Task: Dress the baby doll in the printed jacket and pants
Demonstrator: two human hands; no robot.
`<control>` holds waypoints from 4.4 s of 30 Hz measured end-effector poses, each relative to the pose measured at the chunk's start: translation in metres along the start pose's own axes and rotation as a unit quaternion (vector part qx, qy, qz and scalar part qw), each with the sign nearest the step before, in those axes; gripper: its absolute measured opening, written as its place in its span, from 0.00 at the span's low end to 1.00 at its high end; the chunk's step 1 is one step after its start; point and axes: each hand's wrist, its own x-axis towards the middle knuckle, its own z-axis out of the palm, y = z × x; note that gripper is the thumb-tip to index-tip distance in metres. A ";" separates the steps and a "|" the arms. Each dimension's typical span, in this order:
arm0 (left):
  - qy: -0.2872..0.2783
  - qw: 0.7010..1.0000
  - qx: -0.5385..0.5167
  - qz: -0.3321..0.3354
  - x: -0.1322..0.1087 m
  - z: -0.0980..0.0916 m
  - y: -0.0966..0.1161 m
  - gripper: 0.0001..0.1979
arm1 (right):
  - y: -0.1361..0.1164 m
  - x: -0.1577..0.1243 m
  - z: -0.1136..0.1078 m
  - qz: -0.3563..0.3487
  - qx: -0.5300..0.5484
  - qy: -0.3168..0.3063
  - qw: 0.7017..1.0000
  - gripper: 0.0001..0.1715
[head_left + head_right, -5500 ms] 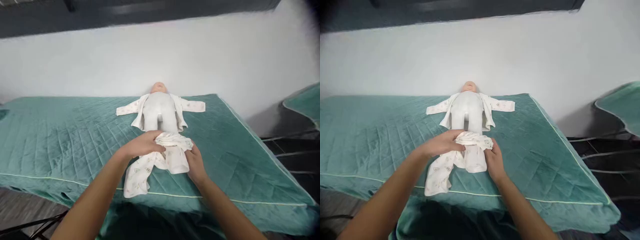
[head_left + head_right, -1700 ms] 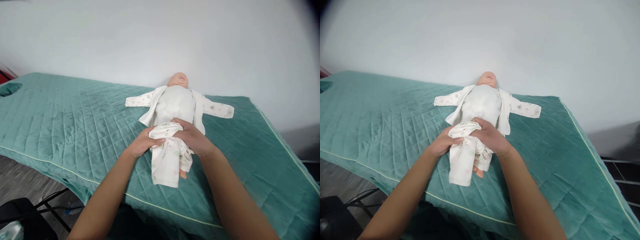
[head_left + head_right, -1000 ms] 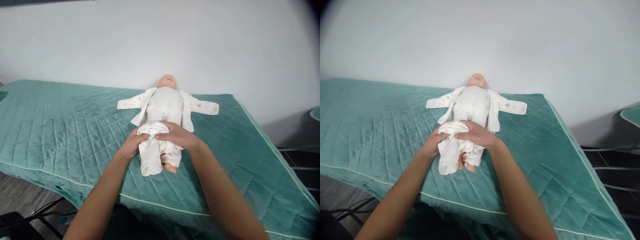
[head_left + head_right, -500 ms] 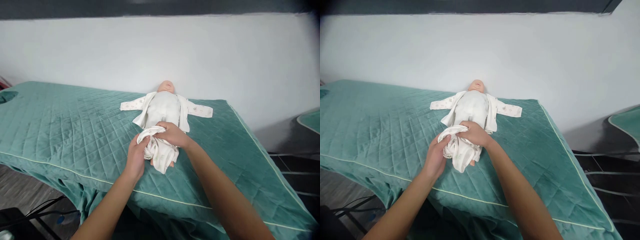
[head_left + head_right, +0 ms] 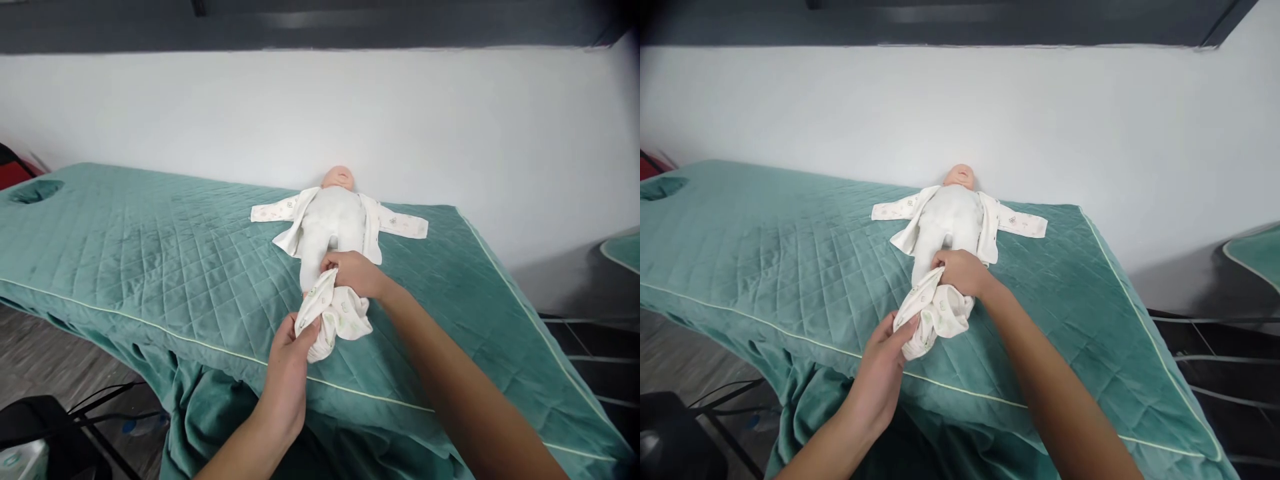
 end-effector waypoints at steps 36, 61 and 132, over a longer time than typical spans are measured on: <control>-0.116 0.919 0.277 0.255 0.117 -0.058 0.019 0.11 | -0.003 -0.014 0.000 0.045 0.177 -0.088 0.979 0.29; -0.028 0.742 0.519 0.425 0.198 -0.027 0.040 0.10 | 0.000 0.009 0.002 0.055 0.093 0.016 0.994 0.13; 0.069 0.693 0.624 0.353 0.281 -0.030 0.076 0.15 | 0.114 0.023 -0.032 0.237 0.140 0.489 0.828 0.17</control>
